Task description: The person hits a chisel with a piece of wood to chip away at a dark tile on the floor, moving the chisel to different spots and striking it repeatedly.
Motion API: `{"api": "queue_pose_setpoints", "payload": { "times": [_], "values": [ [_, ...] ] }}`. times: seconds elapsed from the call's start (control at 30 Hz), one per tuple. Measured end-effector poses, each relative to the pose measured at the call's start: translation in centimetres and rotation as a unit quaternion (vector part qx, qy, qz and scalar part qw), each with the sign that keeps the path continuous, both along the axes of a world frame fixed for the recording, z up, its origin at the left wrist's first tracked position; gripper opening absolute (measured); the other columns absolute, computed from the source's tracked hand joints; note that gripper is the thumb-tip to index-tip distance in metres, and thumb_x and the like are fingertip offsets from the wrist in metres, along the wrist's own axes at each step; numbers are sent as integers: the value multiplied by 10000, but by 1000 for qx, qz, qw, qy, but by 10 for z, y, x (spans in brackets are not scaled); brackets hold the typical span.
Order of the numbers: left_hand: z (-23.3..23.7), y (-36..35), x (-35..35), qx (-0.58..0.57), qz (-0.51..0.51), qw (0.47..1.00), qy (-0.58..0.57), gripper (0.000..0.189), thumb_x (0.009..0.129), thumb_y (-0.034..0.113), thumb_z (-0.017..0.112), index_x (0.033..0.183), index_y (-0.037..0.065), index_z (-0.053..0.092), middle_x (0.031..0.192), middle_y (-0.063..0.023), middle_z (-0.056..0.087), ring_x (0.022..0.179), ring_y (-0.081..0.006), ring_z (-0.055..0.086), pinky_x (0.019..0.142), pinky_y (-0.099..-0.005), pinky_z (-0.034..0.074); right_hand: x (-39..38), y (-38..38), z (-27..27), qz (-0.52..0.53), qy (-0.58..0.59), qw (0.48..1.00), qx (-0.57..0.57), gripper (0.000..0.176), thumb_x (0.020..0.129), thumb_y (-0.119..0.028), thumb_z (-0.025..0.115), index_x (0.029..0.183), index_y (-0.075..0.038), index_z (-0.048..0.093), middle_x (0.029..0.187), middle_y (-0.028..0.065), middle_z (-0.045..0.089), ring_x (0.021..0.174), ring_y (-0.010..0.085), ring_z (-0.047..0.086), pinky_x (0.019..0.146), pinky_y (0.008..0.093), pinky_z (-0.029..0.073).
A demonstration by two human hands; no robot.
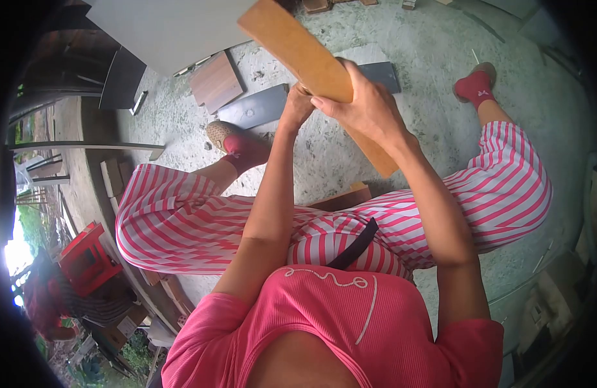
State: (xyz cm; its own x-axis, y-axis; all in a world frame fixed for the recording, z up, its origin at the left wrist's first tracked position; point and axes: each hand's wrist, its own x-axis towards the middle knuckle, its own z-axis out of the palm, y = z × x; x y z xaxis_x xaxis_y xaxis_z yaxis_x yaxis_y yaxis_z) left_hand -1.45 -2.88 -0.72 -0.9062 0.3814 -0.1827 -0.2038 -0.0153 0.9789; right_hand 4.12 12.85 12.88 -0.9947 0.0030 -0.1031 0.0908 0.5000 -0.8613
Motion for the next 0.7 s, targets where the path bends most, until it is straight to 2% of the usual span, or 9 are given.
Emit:
{"api": "queue_pose_setpoints", "payload": {
  "times": [0.17,0.23,0.27,0.43,0.5,0.57,0.63,0.67,0.7],
  "values": [
    [-20,2,-4,-33,-1,999,-31,215,733,45,713,938,38,648,935,-43,674,859,-92,606,732,-257,498,3,4,19,-51,69,991,-100,702,686,-449,717,1216,-61,471,938,193,650,864,314,655,761,384,518],
    [6,4,1,-26,-2,1000,10,224,731,46,713,944,36,642,932,-36,672,852,-91,604,733,-261,498,3,-1,-11,-17,33,999,-37,708,686,-461,714,1225,-74,470,962,193,650,903,328,645,776,391,514],
    [18,6,1,-18,-2,999,50,234,729,48,714,950,34,637,928,-29,670,845,-89,602,733,-264,498,2,-1,-16,31,-54,995,78,727,684,-474,713,1237,-73,464,985,186,650,936,346,633,793,401,508],
    [-9,-1,0,-8,13,999,28,241,737,53,718,962,34,633,927,-17,669,845,-85,602,747,-267,500,-3,-3,-1,51,-56,995,65,730,689,-478,712,1233,-62,462,988,178,651,913,332,642,786,391,509],
    [-24,1,-3,29,-8,999,-18,241,739,58,721,962,34,632,933,-14,670,844,-85,604,745,-265,502,0,0,13,-14,46,998,-45,724,698,-475,710,1223,-42,462,959,176,653,873,294,655,768,360,514],
    [-38,4,-5,-22,13,1000,-16,252,746,60,723,972,33,616,928,-11,670,827,-84,608,722,-253,510,1,5,21,-18,35,997,-68,717,701,-468,712,1209,-28,464,948,172,650,848,261,656,755,337,516],
    [-22,5,-3,15,0,1000,-12,251,752,60,719,974,34,607,920,-10,670,818,-82,608,709,-248,511,4,6,6,-25,48,993,-102,700,698,-470,707,1195,-36,473,952,177,649,863,287,654,765,357,514],
    [-11,6,-2,54,-11,998,-9,249,758,60,715,977,35,597,913,-9,669,809,-79,607,697,-243,513,4,6,-18,-3,-7,1000,12,694,697,-485,697,1185,-43,479,950,181,649,883,318,649,770,380,511],
    [-8,6,-1,56,-13,998,-5,249,758,60,715,977,35,597,913,-9,669,809,-79,607,697,-243,513,2,5,-19,31,-42,998,20,704,695,-495,689,1192,-43,476,954,186,649,904,341,642,775,395,508]
  ]
}}
